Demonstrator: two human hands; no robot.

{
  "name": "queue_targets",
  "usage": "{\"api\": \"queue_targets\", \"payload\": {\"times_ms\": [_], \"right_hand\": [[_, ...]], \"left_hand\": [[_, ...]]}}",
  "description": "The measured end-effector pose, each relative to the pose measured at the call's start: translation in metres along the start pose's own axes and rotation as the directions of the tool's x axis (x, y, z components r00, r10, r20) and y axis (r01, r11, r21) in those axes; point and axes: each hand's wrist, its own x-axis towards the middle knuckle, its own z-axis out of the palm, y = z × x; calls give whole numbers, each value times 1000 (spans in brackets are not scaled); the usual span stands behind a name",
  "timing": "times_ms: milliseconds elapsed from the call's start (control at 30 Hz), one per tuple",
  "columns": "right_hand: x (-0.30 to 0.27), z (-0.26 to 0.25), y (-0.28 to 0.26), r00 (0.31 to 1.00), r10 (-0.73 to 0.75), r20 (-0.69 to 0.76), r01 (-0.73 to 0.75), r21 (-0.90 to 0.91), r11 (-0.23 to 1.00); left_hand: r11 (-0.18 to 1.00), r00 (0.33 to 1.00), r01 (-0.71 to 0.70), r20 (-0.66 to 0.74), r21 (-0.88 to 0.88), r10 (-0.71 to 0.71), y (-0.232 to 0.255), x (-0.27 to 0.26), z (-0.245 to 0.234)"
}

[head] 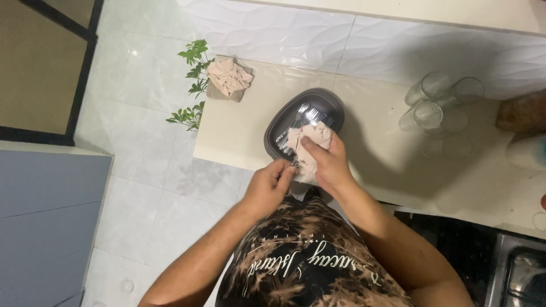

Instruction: Dry cutlery with a cloth and place them on the dining table to set it.

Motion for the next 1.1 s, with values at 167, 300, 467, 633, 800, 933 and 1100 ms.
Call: {"api": "queue_targets", "payload": {"times_ms": [167,300,467,633,800,933,1100], "right_hand": [[-28,38,-23,995,88,-44,-81,133,988],[-38,46,-25,973,224,-63,-215,121,969],[-24,45,-46,971,213,-114,-203,89,975],[-13,49,-47,976,118,-181,-100,106,989],[-5,47,-46,985,-43,-168,53,55,997],[5,44,-39,981,-84,-175,96,60,994],[-38,80,-53,966,227,-122,-198,216,956]], "left_hand": [[997,995,-39,-98,-71,32,-9,3,17],[980,995,-5,-98,-199,-14,-18,8,20],[950,999,33,10,-310,-32,-10,1,14],[939,999,33,9,-341,-32,-11,-6,11],[958,998,-48,-62,-283,32,-14,-5,13],[963,996,-77,-73,-260,59,-18,-5,14],[972,988,-99,-133,-214,72,-15,1,18]]}}
